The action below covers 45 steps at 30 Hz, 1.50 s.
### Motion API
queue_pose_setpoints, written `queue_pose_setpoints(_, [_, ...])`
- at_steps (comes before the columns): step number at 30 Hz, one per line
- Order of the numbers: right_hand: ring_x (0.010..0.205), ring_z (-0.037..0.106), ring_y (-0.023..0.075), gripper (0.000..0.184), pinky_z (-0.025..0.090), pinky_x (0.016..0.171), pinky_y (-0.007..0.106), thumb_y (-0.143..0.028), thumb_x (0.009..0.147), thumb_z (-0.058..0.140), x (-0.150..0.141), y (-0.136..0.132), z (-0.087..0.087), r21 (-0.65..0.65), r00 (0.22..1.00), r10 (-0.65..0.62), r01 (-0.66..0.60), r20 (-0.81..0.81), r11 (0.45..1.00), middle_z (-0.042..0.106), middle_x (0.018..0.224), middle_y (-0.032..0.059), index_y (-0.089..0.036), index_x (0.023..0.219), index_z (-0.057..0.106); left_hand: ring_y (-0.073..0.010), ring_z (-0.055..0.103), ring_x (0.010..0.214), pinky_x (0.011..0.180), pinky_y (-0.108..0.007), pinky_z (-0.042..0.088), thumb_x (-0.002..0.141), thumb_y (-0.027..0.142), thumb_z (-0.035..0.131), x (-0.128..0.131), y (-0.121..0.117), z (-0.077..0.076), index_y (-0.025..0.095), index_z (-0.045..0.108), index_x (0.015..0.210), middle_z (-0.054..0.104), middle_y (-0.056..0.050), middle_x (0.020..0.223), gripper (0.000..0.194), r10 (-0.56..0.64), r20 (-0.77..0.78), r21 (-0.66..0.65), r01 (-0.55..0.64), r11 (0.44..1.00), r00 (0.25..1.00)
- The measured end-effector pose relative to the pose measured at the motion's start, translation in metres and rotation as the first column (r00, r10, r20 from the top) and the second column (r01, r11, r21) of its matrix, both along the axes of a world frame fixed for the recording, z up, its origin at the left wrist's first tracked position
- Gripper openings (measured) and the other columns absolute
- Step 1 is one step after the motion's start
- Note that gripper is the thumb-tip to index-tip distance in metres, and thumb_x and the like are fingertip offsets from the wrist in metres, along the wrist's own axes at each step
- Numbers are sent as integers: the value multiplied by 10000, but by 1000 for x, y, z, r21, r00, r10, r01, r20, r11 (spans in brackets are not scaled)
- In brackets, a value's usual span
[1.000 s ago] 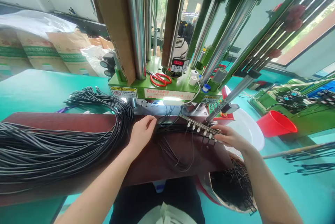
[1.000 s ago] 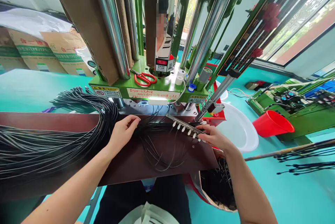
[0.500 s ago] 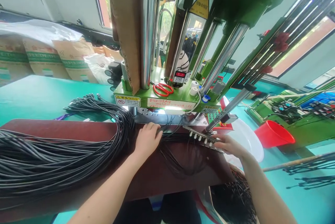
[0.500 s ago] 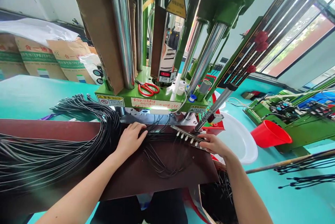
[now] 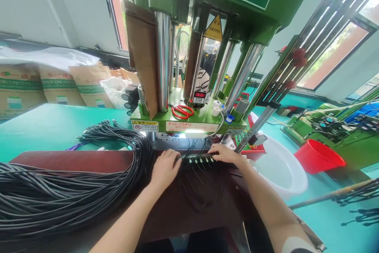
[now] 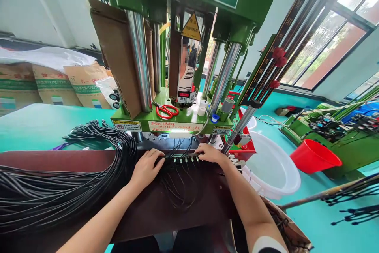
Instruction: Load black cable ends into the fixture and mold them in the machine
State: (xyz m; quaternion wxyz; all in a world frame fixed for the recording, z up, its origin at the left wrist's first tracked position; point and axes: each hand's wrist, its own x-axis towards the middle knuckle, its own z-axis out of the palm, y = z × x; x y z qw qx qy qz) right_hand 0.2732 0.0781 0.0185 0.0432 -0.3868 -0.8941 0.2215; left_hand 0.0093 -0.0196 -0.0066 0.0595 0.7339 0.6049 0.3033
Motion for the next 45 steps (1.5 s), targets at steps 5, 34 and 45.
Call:
queue_pose_setpoints(5, [790, 562, 153, 318, 433, 737, 273, -118, 714, 507, 6, -9, -7, -38, 973, -141, 137, -180, 990, 590, 866, 42, -164, 991, 657, -209, 536, 886, 785, -341, 415, 823, 277, 426, -1, 1, 0, 210, 570, 867, 600, -50, 897, 165, 0, 28, -8, 0, 1000, 1000])
queue_pose_setpoints(34, [752, 578, 155, 182, 445, 734, 291, -168, 813, 501, 6, -18, -35, 216, 886, -300, 389, -355, 896, 632, 760, 39, -182, 820, 682, -112, 379, 522, 538, -239, 254, 777, 493, 374, 28, 77, -8, 190, 375, 545, 347, 47, 498, 382, -24, 341, -303, 134, 944, 940])
queue_pose_setpoints(45, [750, 582, 155, 191, 448, 722, 285, -167, 820, 491, 7, -18, -38, 256, 896, -294, 386, -333, 886, 632, 760, 44, -166, 825, 682, -109, 372, 525, 544, -239, 258, 778, 491, 374, 27, 79, -14, 192, 337, 541, 352, 44, 512, 384, -52, 359, -271, 158, 949, 932])
